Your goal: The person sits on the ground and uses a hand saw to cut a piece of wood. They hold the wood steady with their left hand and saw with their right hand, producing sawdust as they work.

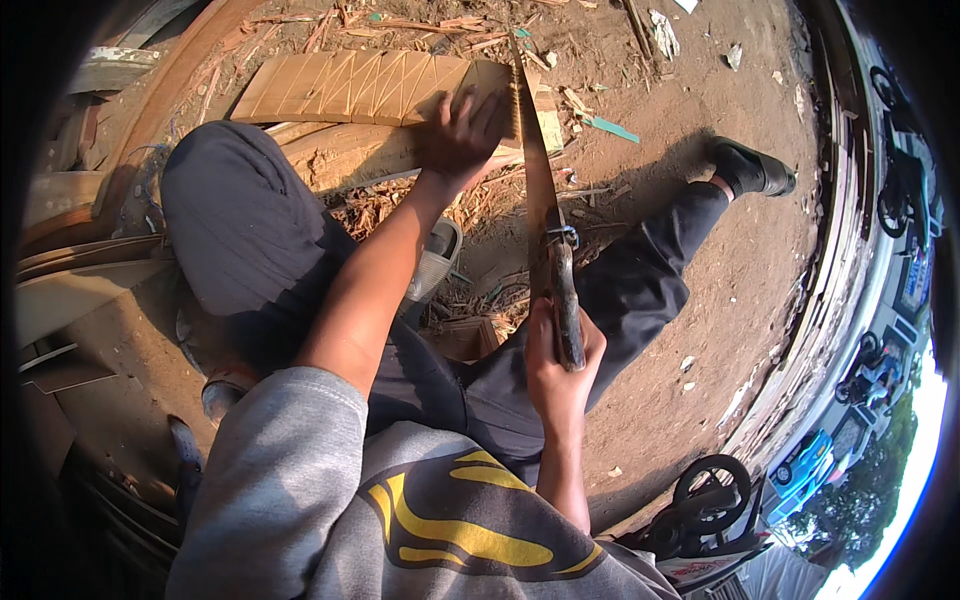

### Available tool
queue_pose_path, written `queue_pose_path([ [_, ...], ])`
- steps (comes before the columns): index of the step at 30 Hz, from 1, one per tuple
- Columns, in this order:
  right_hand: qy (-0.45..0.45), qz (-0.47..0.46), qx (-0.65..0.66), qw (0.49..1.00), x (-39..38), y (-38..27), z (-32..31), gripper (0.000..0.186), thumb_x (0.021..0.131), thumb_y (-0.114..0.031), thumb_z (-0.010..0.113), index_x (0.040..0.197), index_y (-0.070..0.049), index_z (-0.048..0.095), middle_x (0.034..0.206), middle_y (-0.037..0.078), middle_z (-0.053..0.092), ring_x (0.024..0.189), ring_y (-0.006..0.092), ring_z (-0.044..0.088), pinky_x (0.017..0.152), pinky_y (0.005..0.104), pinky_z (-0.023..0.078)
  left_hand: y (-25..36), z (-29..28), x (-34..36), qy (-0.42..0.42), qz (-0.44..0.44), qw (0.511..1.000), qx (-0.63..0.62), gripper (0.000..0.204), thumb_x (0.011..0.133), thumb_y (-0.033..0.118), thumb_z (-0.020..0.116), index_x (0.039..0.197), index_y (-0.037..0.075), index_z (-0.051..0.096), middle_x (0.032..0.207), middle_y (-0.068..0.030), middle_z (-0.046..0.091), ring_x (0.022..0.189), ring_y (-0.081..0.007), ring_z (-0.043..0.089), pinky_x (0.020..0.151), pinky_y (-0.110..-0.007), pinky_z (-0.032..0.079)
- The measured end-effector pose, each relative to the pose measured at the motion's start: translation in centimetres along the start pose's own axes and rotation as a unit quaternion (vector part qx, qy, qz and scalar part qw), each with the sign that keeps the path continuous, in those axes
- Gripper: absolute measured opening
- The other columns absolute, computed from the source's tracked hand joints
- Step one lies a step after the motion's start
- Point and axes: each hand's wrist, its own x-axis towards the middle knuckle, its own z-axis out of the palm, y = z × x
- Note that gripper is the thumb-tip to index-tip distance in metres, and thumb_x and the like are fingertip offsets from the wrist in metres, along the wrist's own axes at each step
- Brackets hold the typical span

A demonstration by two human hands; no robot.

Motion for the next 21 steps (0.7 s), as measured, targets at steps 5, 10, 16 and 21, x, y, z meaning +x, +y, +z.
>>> queue_pose_path([
  [5, 0.021, -0.056, -0.014, 0.998, 11.4, -0.2, 3.7, 0.027, 0.087, -0.011, 0.058, 0.065, 0.001, 0.046, 0.055, -0.001, 0.041, 0.057, 0.0049, 0.035, 0.048, 0.0284, 0.032, 0.4, 0.9, 0.1, -0.021, -0.005, 1.000, 0.002, 0.067, 0.073, 0.049, 0.065, 0.127, 0.011, 0.054, 0.138, -0.0077, 0.047, 0.123, -0.0321, 0.046, 0.100, -0.058, 0.033],
  [10, -0.015, -0.019, 0.004, 1.000, 3.2, 1.5, 2.1, 0.012, 0.087, -0.005, 0.058, 0.077, 0.002, 0.056, 0.063, 0.000, 0.048, 0.059, 0.0045, 0.041, 0.052, 0.0245, 0.036, -0.1, 0.2, -0.5, -0.016, -0.020, 1.000, 0.008, 0.081, 0.061, 0.058, 0.076, 0.123, 0.010, 0.057, 0.138, -0.0072, 0.047, 0.128, -0.0294, 0.041, 0.104, -0.056, 0.028],
  [16, -0.010, 0.034, 0.034, 0.999, 3.8, 0.5, 0.9, 0.016, 0.087, -0.006, 0.057, 0.074, 0.002, 0.053, 0.060, -0.001, 0.049, 0.058, 0.0036, 0.042, 0.051, 0.0253, 0.037, 0.2, 0.0, -0.4, -0.028, -0.014, 0.999, -0.032, 0.077, 0.068, 0.057, 0.069, 0.128, 0.011, 0.052, 0.138, -0.0092, 0.046, 0.121, -0.0344, 0.048, 0.100, -0.061, 0.033],
  [21, -0.018, -0.055, -0.021, 0.998, 10.5, -0.3, 3.8, 0.026, 0.088, -0.012, 0.056, 0.067, 0.002, 0.048, 0.055, 0.000, 0.042, 0.056, 0.0062, 0.037, 0.048, 0.0300, 0.033, 0.3, 0.5, 0.2, -0.012, -0.008, 0.999, 0.034, 0.087, 0.057, 0.060, 0.076, 0.127, 0.012, 0.055, 0.138, -0.0088, 0.047, 0.128, -0.0287, 0.041, 0.101, -0.056, 0.030],
])
